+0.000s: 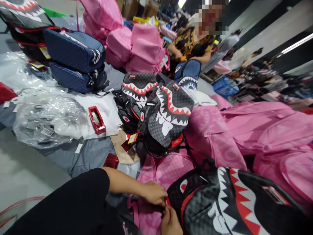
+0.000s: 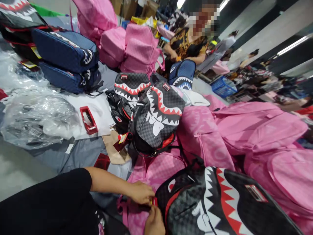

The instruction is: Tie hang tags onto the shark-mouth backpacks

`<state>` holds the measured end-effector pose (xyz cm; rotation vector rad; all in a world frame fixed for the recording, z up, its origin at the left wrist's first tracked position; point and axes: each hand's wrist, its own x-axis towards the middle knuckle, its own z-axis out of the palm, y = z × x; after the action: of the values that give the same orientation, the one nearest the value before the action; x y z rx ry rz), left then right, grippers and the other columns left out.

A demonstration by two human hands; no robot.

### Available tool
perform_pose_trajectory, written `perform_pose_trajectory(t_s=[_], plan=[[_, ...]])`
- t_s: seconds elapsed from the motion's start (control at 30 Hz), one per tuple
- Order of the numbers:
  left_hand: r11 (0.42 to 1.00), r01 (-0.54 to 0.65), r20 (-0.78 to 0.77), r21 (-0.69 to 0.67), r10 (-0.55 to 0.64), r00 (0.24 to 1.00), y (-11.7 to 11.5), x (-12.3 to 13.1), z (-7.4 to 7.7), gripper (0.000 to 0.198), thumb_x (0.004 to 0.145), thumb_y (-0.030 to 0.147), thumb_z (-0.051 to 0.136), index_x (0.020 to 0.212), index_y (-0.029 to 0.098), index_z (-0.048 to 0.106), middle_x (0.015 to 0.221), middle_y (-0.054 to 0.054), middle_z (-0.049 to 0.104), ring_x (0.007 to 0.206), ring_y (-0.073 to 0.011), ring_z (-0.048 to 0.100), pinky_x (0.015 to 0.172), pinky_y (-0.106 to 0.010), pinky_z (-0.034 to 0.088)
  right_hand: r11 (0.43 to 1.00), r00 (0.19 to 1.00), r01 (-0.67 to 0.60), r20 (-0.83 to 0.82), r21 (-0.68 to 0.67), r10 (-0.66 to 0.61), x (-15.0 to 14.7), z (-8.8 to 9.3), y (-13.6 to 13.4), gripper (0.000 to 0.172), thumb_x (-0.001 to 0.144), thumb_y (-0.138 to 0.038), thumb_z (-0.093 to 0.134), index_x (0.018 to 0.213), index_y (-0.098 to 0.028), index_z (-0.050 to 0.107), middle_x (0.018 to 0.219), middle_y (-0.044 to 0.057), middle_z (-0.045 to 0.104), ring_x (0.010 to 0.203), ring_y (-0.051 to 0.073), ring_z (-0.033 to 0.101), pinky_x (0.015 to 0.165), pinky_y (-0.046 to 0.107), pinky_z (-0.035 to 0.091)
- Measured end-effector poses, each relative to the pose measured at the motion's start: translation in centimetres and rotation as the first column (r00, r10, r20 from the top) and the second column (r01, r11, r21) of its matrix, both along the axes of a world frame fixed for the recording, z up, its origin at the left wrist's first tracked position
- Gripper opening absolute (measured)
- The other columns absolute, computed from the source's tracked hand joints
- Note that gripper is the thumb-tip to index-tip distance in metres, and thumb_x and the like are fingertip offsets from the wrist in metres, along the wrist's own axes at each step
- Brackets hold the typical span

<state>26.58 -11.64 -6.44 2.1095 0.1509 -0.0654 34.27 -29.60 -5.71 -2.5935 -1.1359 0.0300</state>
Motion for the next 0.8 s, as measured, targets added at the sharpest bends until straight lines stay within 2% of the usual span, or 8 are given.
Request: perform_pose_trajectory(t_s=[0.13, 0.2, 0.27, 0.37, 0.5, 0.63, 0.7, 0.8], plan=[[0.981, 0.007, -0.014, -0.196, -0.01, 1.0, -0.1, -1.1, 0.4, 0.021, 0.086, 0.03, 0.061, 0.101, 0.019, 0.071, 0.099, -0.006, 0.074, 0.084, -0.0196, 0.069, 0.058, -0.024, 0.046, 0.984, 0.986, 0.163, -0.048, 0.077, -0.16, -3.7, 3.0, 1.0, 0.051, 0.092, -0.055, 0.038, 0.092, -0.014, 0.069, 0.083, 0.017, 0.074, 0.068, 0.027, 0.071, 0.06, 0.033, 0.056], [0.957, -0.028, -0.001, -0.29, 0.029, 1.0, -0.1, -1.3, -0.5, 0.025, 0.09, 0.025, 0.053, 0.108, 0.018, 0.069, 0.106, -0.005, 0.073, 0.094, -0.0177, 0.067, 0.074, -0.024, 0.05, 0.958, 0.961, 0.254, -0.15, 0.135, -0.234, -5.1, 3.7, 1.5, 0.046, 0.093, -0.049, 0.039, 0.095, -0.012, 0.066, 0.083, 0.015, 0.073, 0.067, 0.022, 0.07, 0.064, 0.032, 0.058], [0.929, -0.099, -0.011, -0.357, 0.101, 0.995, 0.2, -1.0, -2.0, 0.032, 0.093, 0.02, 0.044, 0.112, 0.013, 0.067, 0.111, -0.009, 0.071, 0.102, -0.0187, 0.065, 0.089, -0.028, 0.049, 0.928, 0.94, 0.302, -0.232, 0.218, -0.252, -5.9, 3.7, 1.6, 0.04, 0.095, -0.045, 0.041, 0.096, -0.013, 0.064, 0.085, 0.013, 0.072, 0.07, 0.019, 0.07, 0.067, 0.03, 0.059], [0.895, -0.143, -0.012, -0.423, 0.153, 0.988, 0.9, -0.2, -3.6, 0.033, 0.092, 0.017, 0.042, 0.111, 0.011, 0.069, 0.113, -0.01, 0.071, 0.106, -0.019, 0.064, 0.097, -0.03, 0.046, 0.897, 0.933, 0.324, -0.257, 0.302, -0.25, -6.5, 3.2, 1.3, 0.031, 0.096, -0.038, 0.043, 0.095, -0.014, 0.063, 0.09, 0.011, 0.071, 0.074, 0.016, 0.07, 0.071, 0.029, 0.059], [0.882, -0.148, -0.027, -0.448, 0.152, 0.988, 1.1, 0.9, -3.7, 0.034, 0.091, 0.013, 0.046, 0.116, 0.013, 0.068, 0.115, -0.008, 0.072, 0.105, -0.018, 0.065, 0.097, -0.028, 0.047, 0.87, 0.923, 0.362, -0.263, 0.336, -0.282, -7.3, 2.9, 0.8, 0.026, 0.096, -0.035, 0.045, 0.094, -0.015, 0.062, 0.095, 0.011, 0.07, 0.077, 0.016, 0.07, 0.073, 0.032, 0.06], [0.895, -0.057, -0.064, -0.441, 0.032, 0.997, 0.5, 1.7, -3.6, 0.051, 0.08, 0.009, 0.065, 0.13, 0.01, 0.059, 0.108, -0.009, 0.073, 0.091, -0.0169, 0.069, 0.081, -0.024, 0.053, 0.847, 0.912, 0.382, -0.296, 0.369, -0.283, -7.8, 2.8, 0.9, 0.025, 0.095, -0.036, 0.049, 0.094, -0.016, 0.063, 0.096, 0.01, 0.07, 0.084, 0.018, 0.069, 0.083, 0.038, 0.058], [0.912, -0.029, -0.074, -0.41, -0.002, 0.997, 0.1, 1.8, -3.5, 0.046, 0.085, 0.012, 0.061, 0.131, 0.008, 0.058, 0.102, -0.01, 0.074, 0.085, -0.016, 0.069, 0.077, -0.023, 0.053, 0.843, 0.914, 0.38, -0.296, 0.38, -0.279, -8.0, 2.9, 1.0, 0.023, 0.096, -0.035, 0.051, 0.095, -0.017, 0.065, 0.097, 0.009, 0.07, 0.088, 0.018, 0.069, 0.087, 0.039, 0.057], [0.954, -0.044, -0.064, -0.297, 0.026, 0.998, 0.3, 1.5, -3.2, 0.034, 0.095, 0.015, 0.045, 0.122, 0.009, 0.065, 0.106, -0.014, 0.072, 0.096, -0.0204, 0.069, 0.084, -0.03, 0.052, 0.841, 0.916, 0.383, -0.275, 0.382, -0.292, -8.1, 3.0, 1.0, 0.022, 0.095, -0.033, 0.051, 0.095, -0.017, 0.066, 0.096, 0.009, 0.071, 0.09, 0.019, 0.068, 0.087, 0.039, 0.056]])
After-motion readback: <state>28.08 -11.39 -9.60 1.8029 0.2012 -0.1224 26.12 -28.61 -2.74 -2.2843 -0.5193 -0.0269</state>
